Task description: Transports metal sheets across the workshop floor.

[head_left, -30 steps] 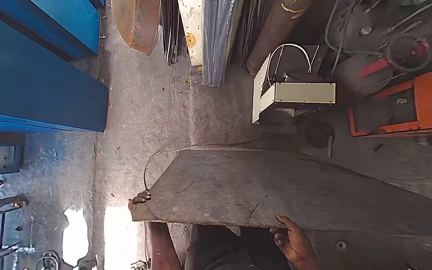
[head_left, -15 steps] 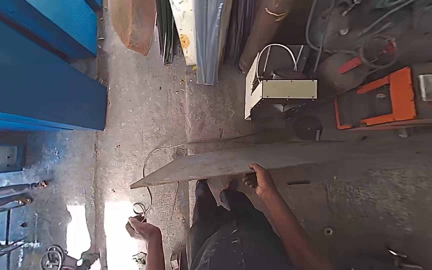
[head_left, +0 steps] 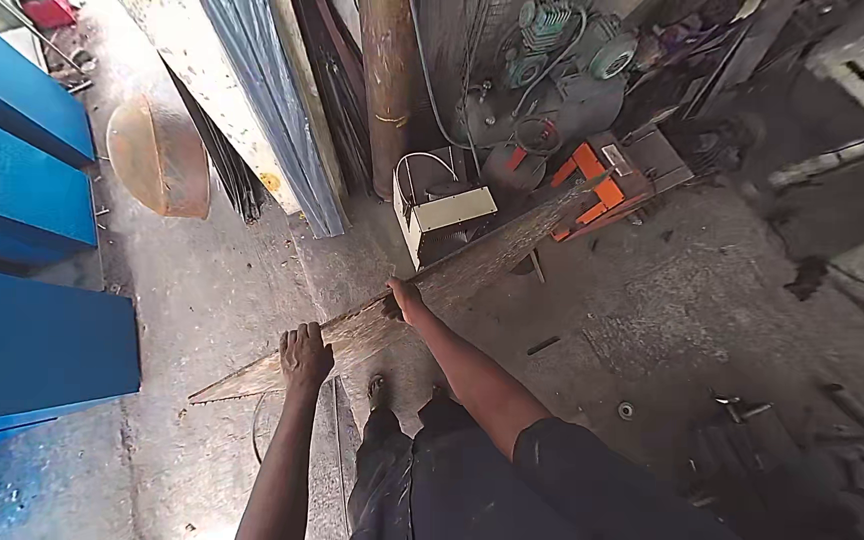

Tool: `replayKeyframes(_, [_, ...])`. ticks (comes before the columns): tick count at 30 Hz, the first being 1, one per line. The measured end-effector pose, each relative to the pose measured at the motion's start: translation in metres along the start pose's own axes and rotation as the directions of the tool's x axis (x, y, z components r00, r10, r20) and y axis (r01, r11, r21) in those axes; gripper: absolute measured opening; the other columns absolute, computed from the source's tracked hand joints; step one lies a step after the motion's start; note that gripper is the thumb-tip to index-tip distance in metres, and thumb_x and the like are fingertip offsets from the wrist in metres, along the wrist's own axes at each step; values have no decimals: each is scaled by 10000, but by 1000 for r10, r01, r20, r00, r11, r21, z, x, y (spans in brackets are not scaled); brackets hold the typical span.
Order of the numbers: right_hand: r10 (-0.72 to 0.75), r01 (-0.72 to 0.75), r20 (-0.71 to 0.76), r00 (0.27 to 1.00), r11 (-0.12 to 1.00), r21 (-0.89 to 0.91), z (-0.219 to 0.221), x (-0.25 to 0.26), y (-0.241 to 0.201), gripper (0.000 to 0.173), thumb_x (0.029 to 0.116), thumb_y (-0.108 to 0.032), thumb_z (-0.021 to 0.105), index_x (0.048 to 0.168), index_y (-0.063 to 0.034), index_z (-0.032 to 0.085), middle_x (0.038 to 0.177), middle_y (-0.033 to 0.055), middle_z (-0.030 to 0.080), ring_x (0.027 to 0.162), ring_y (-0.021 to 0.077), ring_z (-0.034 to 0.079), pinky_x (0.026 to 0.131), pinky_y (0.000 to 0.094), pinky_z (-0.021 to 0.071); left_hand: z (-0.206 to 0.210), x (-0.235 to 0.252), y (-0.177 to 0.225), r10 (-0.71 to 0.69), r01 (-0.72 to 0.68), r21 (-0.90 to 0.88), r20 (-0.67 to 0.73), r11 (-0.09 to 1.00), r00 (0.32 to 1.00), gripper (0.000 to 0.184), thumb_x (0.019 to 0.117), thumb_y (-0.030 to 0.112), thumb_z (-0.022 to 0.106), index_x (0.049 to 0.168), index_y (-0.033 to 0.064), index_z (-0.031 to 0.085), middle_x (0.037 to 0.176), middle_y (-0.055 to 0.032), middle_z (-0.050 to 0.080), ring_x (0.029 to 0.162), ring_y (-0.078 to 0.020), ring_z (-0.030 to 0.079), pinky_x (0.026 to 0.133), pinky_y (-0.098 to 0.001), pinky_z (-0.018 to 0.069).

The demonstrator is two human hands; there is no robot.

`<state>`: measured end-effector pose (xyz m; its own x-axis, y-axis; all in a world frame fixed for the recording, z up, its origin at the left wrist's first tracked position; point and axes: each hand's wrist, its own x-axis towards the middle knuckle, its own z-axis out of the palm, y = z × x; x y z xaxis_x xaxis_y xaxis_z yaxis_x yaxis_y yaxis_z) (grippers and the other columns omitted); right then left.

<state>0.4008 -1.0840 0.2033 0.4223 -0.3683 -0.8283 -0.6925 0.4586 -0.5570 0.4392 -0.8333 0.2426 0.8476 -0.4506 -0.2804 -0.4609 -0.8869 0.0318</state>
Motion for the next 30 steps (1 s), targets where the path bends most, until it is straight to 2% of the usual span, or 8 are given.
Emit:
replayKeyframes(1, [-4,4,-2,1000,1000,-6,1,-1,0,562,986,-589,489,1084,-66,667,824,131,710,622,219,664,538,370,521,-1,3,-1,-10,9,5,30,1000,1000,531,885,389,710,1282,51,605,1287,-173,641,1250,-361,584,1128,-545,385])
replayKeyframes(3, [-4,4,4,1000,1000,-23,2,-5,-1,576,992,-604,476,1072,-65,664,797,123,709,599,207,659,518,350,509,0,1,-1,-27,27,-17,51,999,998,503,893,409,695,1246,60,612,1253,-173,646,1225,-363,591,1065,-550,429])
replayKeyframes(8, [7,-6,6,1000,995,-98,-5,-22,7,633,1003,-635,427,1017,-60,691,760,104,718,557,183,636,491,328,475,6,-19,4,-44,46,-51,32,998,999,528,873,407,703,1257,57,609,1284,-189,626,1236,-388,575,1082,-573,407])
replayKeyframes(11, [-20,21,17,1000,995,-103,-17,-40,14,585,1010,-594,440,1119,-59,649,792,105,683,585,201,619,519,364,505,3,-36,13,-34,43,-175,54,984,998,528,872,367,730,1289,58,632,1319,-207,621,1269,-406,555,1115,-607,376])
replayKeyframes(13, [-47,51,31,998,989,-141,-14,-55,20,546,1004,-570,446,1093,-64,631,753,80,667,572,188,617,510,358,512,8,-52,9,-50,54,-206,23,977,998,519,834,349,756,1270,90,647,1310,-179,637,1272,-386,563,1114,-597,395])
replayKeyframes(16, [-70,79,47,996,974,-214,-18,-63,30,573,1017,-573,435,1140,-50,634,832,104,717,655,209,664,557,372,528,19,-67,7,-51,40,-225,-41,973,998,560,774,289,793,1285,115,642,1304,-151,644,1251,-367,577,1095,-582,425])
replayKeyframes(25, [-81,107,93,992,939,-328,-43,-68,52,758,1001,-725,337,1123,-47,653,863,126,715,694,236,675,609,406,551,33,-90,20,-63,59,-185,-14,981,998,648,724,296,802,1324,159,600,1344,-99,622,1266,-322,562,1103,-557,414])
replayKeyframes(30, [-111,195,207,972,874,-445,-74,-89,70,842,975,-787,312,1248,-51,619,951,144,723,774,265,706,661,437,584,38,-105,29,-78,74,-186,-10,980,997,658,764,303,778,1374,157,580,1413,-112,594,1313,-337,537,1145,-571,366])
